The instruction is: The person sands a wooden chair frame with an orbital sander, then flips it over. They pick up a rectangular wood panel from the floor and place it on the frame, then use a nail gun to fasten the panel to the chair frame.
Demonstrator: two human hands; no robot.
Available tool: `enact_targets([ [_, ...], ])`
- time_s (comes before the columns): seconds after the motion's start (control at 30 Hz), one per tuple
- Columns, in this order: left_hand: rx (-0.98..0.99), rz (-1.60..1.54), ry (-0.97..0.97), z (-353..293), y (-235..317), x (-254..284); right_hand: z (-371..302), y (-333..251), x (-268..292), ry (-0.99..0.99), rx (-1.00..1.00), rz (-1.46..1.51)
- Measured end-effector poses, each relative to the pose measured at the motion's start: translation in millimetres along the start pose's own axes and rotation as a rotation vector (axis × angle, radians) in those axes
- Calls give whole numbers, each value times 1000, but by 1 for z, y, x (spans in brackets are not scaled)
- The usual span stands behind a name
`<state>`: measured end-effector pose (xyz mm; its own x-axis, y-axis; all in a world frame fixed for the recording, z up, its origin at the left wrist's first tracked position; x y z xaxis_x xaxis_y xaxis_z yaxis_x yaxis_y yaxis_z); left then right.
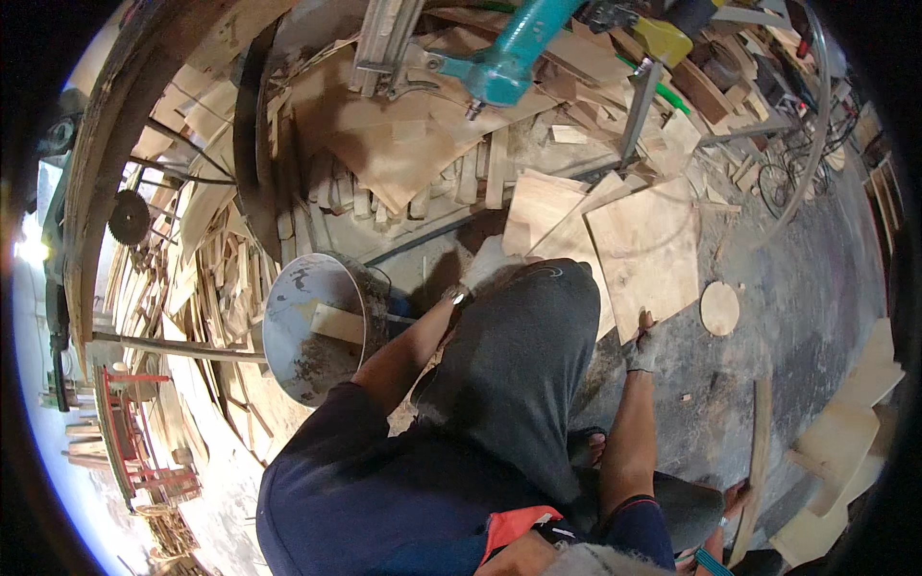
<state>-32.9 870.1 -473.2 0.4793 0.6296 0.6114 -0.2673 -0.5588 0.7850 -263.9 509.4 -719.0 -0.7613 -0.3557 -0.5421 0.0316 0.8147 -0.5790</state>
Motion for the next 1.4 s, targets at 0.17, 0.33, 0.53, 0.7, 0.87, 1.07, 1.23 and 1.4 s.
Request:
enact_targets([
  [0.17, -105, 11, -150, 30, 19, -31, -11, 24, 42, 56, 56, 525],
  [0.33, -97, 7, -192, 8, 10, -33, -47, 19, 6, -247, 181, 603],
  [0.53, -101, -43, -128, -20, 24, -16, -46, 60, -6, 42, 43, 602],
  [0.7, -131, -151, 29, -8, 51, 3, -46, 45, -42, -173, -97, 240],
  [0.87, -130, -18, 452, 84, 66, 99, -33, 48, -11, 35, -183, -67],
  [1.07, 5, 241, 701, 140, 53, 234, 10, 87, 18, 22, -193, -186],
  [1.23, 107, 213, 648, 188, 38, 265, 18, 90, 18, 24, -106, -225],
  [1.4, 128, 43, 667, 190, 14, 265, -7, 80, 7, 73, -196, -268],
])
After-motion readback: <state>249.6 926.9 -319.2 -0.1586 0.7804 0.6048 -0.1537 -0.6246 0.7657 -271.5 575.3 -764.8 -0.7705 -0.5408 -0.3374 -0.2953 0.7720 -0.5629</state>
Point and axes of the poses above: each hand's wrist, its own z-axis towards the middle knuckle, its own x-axis out of the back of the hand, y = z × x, the point moved 10 cm from there along z, towards the middle knuckle, and after that the axes turned 10 degrees about -x, right-handed, at the moved point
